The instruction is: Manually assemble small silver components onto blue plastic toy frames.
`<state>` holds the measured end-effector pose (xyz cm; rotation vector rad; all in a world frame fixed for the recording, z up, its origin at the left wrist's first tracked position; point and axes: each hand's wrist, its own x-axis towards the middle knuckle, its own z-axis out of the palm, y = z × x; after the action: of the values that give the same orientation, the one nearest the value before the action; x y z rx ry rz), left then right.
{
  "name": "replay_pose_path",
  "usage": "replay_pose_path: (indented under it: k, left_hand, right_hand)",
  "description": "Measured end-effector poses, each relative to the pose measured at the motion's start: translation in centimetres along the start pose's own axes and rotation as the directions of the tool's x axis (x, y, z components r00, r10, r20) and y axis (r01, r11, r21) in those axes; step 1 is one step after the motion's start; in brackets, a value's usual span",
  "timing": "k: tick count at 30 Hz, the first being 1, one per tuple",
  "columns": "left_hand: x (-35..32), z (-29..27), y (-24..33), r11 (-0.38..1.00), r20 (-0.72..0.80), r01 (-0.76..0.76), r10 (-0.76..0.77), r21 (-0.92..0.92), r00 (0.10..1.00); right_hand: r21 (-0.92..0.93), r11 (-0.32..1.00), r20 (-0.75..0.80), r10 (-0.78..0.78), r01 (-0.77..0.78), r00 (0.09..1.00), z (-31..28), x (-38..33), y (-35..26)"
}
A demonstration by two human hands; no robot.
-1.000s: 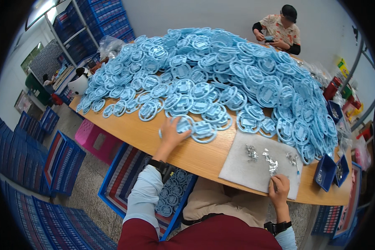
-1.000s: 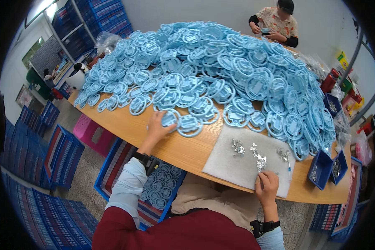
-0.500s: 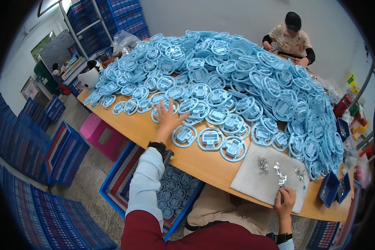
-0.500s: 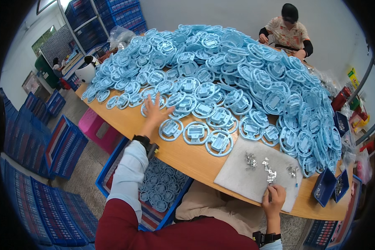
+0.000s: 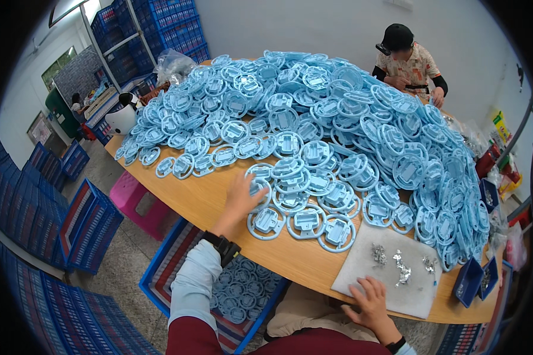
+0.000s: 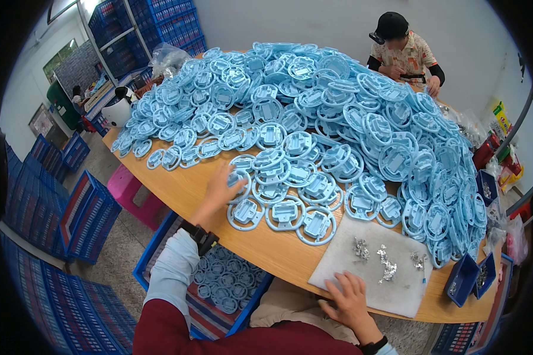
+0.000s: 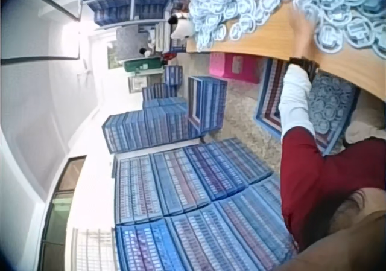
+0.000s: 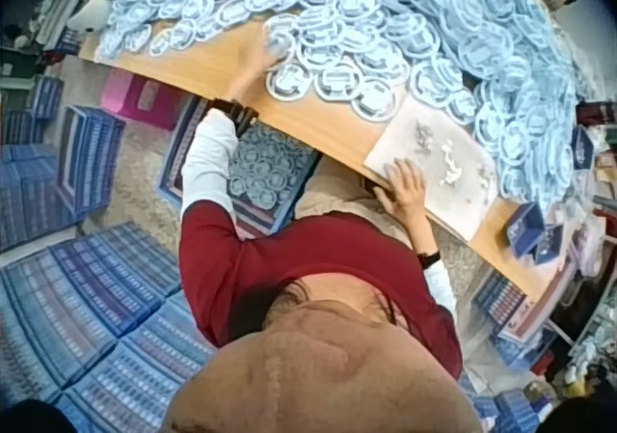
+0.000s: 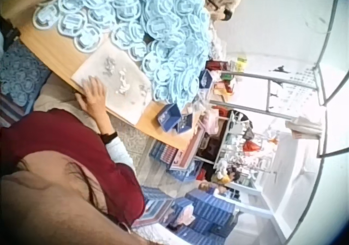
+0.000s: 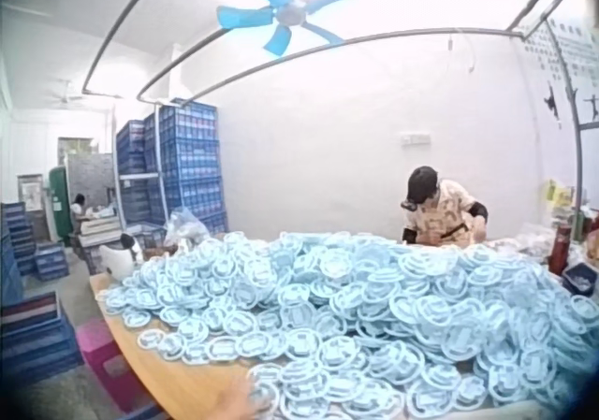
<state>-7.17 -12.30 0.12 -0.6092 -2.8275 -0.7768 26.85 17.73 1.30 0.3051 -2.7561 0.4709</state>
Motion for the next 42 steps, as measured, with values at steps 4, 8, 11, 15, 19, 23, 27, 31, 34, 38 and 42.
replay_pose_path:
  k: [4,8,11,15,19,23,27,31,34,38,42]
  left_hand:
    - [4.2,-0.2,-2.7,0.995,-0.24,-0.01,0.034,0.099,0.97]
    - [9.6,1.0,-3.8,0.965,-0.175,-0.055,0.102,0.256,0.979]
    - [11.9,1.8,-5.0,0.939,-0.108,-0.108,0.151,0.327,0.983]
    - [14.4,1.0,-3.7,0.959,-0.383,-0.134,0.225,0.249,0.896]
    - [13.5,-0.7,-3.3,0.938,-0.32,0.084,-0.198,-0.337,0.927]
    - [10.4,1.2,1.7,0.335,0.336,0.416,-0.272,-0.846,0.902]
    - [9.8,1.4,2.5,0.635,0.104,0.192,-0.174,-0.748,0.979]
    - [10.2,-2.9,-4.9,0.942,-0.062,-0.032,0.056,0.335,0.996]
    - [9.0,-3.5,-11.4,0.818,0.001,0.01,-0.013,0.575,1.0]
    - [9.8,-2.9,-12.5,0.92,-0.139,0.148,-0.104,0.364,0.985]
    - [9.4,-3.4,-7.7,0.557,0.019,0.208,-0.325,-0.804,0.946]
  right_hand:
    - [-0.035,0.968,0.385,-0.216,0.248,0.897,0.4,4.9,-0.2]
    - [-0.027,0.957,0.566,-0.224,0.29,0.794,1.9,7.2,-0.1]
    - [-0.004,0.958,0.569,-0.233,0.286,0.788,2.0,7.1,0.1]
    - [0.013,0.97,0.555,-0.208,0.241,0.806,2.0,6.8,0.6]
    - [0.012,0.965,0.56,-0.223,0.261,0.798,2.1,7.2,0.4]
    - [0.016,0.964,0.577,-0.224,0.264,0.785,2.1,7.5,0.6]
    - [0.016,0.961,0.556,-0.239,0.277,0.796,2.0,7.6,0.7]
    - [0.021,0.967,0.562,-0.222,0.255,0.797,2.0,7.4,0.4]
    - [0.039,0.965,0.577,-0.233,0.258,0.783,1.7,7.8,0.1]
    - [0.032,0.969,0.579,-0.218,0.245,0.786,1.8,7.7,0.4]
    - [0.05,0.967,0.588,-0.232,0.251,0.775,1.9,7.7,0.7]
